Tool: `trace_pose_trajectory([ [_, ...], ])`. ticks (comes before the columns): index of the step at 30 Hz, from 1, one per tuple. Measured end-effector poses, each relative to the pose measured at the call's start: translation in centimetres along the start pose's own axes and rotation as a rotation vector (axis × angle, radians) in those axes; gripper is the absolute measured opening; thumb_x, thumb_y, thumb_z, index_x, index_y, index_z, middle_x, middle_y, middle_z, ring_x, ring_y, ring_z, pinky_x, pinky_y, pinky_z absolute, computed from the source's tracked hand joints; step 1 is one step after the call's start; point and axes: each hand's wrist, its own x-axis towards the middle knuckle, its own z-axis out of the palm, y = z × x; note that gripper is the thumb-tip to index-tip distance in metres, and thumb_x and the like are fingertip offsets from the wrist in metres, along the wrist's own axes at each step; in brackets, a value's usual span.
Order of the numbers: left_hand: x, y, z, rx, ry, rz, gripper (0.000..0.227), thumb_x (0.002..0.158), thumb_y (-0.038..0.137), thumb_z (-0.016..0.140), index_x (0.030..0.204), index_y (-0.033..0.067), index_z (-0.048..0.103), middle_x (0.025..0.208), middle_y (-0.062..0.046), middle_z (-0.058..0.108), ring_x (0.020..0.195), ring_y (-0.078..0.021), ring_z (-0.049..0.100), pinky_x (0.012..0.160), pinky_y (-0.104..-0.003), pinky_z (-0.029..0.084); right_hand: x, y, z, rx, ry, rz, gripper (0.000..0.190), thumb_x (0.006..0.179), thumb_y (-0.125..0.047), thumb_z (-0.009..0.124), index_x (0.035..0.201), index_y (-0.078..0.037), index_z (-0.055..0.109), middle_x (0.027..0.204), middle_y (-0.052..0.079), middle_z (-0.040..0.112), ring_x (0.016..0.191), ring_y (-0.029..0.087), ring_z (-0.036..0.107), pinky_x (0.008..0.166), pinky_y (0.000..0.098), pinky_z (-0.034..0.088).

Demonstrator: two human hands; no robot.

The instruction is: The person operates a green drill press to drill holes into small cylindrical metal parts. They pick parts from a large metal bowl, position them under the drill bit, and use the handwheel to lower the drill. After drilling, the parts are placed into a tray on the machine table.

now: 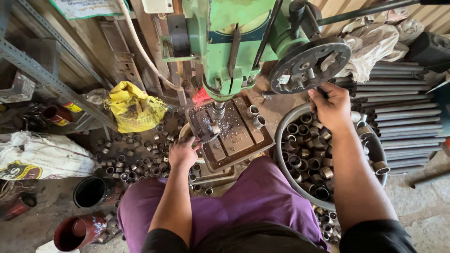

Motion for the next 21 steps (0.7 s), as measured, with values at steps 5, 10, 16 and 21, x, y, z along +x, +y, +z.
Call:
trace_pose_trajectory([
  [5,-0.3,-0.1,0.8,-0.062,0.155,0.021,0.041,0.088,0.045,0.073,0.125,0.0269,0.07,0.126,-0.004,0.069,0.108,-0.0271,0.068,0.097,-0.045,0.051,0.0,0.4,0.1,-0.015,0.022,-0.035,0.008,0.103,-0.002,0.065,0.106,0.004,0.069,0.075,0.001,0.062,0.06,0.006,0.055,0.055,0.0228,0.044],
  [10,-0.6,0.2,0.0,-0.096,0.136,0.015,0.039,0.088,0.045,0.074,0.121,0.0261,0.072,0.125,-0.004,0.069,0.111,-0.0281,0.068,0.097,-0.045,0.051,0.1,1.2,0.1,-0.048,0.02,-0.087,0.01,0.106,0.0,0.065,0.097,0.004,0.067,0.075,0.002,0.063,0.062,0.007,0.057,0.057,0.0235,0.044],
  [16,-0.6,0.4,-0.3,-0.074,0.121,0.019,0.039,0.09,0.049,0.07,0.124,0.0276,0.07,0.129,-0.004,0.067,0.112,-0.0267,0.067,0.099,-0.045,0.05,0.1,0.9,1.2,-0.013,0.059,-0.104,0.01,0.104,0.0,0.062,0.111,0.001,0.07,0.075,-0.001,0.062,0.062,0.005,0.054,0.056,0.0226,0.044],
  [21,-0.6,0.6,-0.7,-0.066,0.075,0.006,0.04,0.09,0.049,0.068,0.124,0.0284,0.07,0.134,0.0,0.064,0.113,-0.025,0.066,0.101,-0.045,0.05,0.1,0.9,1.4,-0.047,0.073,-0.134,0.009,0.106,-0.002,0.063,0.108,0.002,0.071,0.075,0.0,0.063,0.062,0.005,0.055,0.057,0.0225,0.044],
])
